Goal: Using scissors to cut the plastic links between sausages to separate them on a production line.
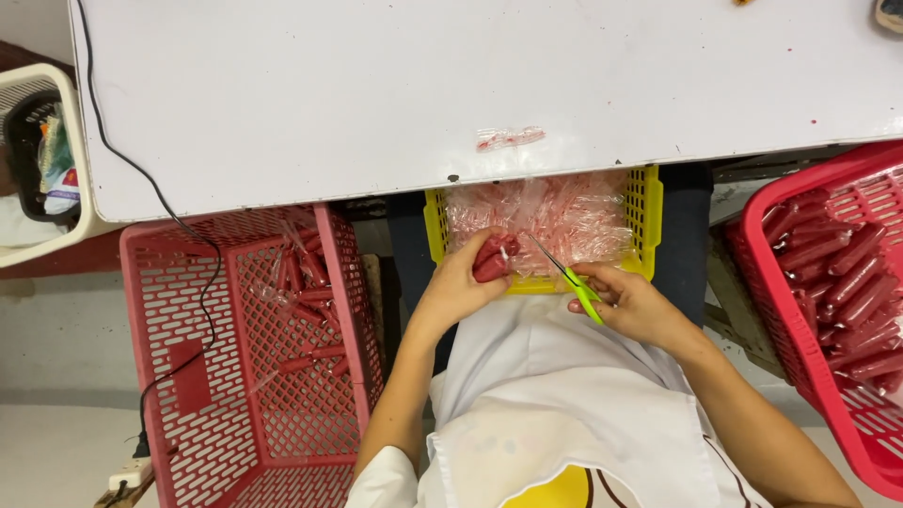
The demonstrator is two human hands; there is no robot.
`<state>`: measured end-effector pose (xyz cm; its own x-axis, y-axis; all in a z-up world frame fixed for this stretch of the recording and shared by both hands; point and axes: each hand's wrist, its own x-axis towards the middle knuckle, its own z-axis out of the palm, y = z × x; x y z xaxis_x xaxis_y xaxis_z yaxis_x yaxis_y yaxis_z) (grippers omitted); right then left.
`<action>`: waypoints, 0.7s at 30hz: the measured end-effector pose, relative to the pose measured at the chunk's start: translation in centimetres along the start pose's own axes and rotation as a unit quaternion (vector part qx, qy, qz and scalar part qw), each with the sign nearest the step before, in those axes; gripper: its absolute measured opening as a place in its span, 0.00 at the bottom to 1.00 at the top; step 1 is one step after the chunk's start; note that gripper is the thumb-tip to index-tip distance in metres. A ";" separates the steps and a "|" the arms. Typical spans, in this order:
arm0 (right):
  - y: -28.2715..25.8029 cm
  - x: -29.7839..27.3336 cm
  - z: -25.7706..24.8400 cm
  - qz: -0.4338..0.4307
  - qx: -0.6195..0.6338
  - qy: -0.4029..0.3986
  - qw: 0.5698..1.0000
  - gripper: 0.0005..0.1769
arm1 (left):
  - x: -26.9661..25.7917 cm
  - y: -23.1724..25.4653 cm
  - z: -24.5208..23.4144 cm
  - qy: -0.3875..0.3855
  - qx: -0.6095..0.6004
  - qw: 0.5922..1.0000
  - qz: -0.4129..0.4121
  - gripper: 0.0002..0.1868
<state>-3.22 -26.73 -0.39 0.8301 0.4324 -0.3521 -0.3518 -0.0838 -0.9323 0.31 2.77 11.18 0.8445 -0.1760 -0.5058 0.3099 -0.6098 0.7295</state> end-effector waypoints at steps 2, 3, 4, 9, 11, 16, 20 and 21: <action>-2.1 0.0 0.2 -0.006 -0.032 -0.006 0.999 0.35 | -0.4 1.0 -0.6 -0.008 -0.026 0.999 0.017 0.42; -3.2 0.0 0.4 -0.012 -0.066 -0.013 0.998 0.35 | -0.5 1.5 -0.8 -0.016 -0.053 0.998 0.033 0.41; -3.7 0.1 0.5 -0.012 -0.065 -0.012 0.998 0.35 | -0.5 1.4 -0.9 -0.016 -0.052 0.998 0.033 0.41; -5.2 0.9 0.9 -0.011 -0.103 -0.015 0.994 0.36 | -0.7 1.8 -1.3 -0.042 0.022 0.998 0.042 0.41; -4.6 1.1 0.9 -0.008 -0.092 -0.019 0.996 0.35 | -0.7 1.8 -1.5 -0.043 0.038 0.997 0.046 0.40; -0.9 1.2 0.0 0.011 -0.056 -0.039 0.998 0.35 | 0.0 -0.7 -1.2 -0.044 0.007 0.997 0.068 0.40; -3.2 0.6 0.7 -0.002 -0.130 -0.014 0.991 0.37 | 0.5 -0.2 0.6 0.087 -0.430 0.897 0.050 0.27; -4.2 0.2 1.2 -0.027 -0.214 0.007 0.976 0.38 | 0.6 0.1 1.3 0.154 -0.621 0.768 0.016 0.19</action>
<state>-2.04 -25.22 3.55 0.8491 0.4350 -0.2998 -0.0963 -0.4305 -0.8974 0.31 1.64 10.31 0.8646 0.1323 -0.4847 0.3025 0.6332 0.7124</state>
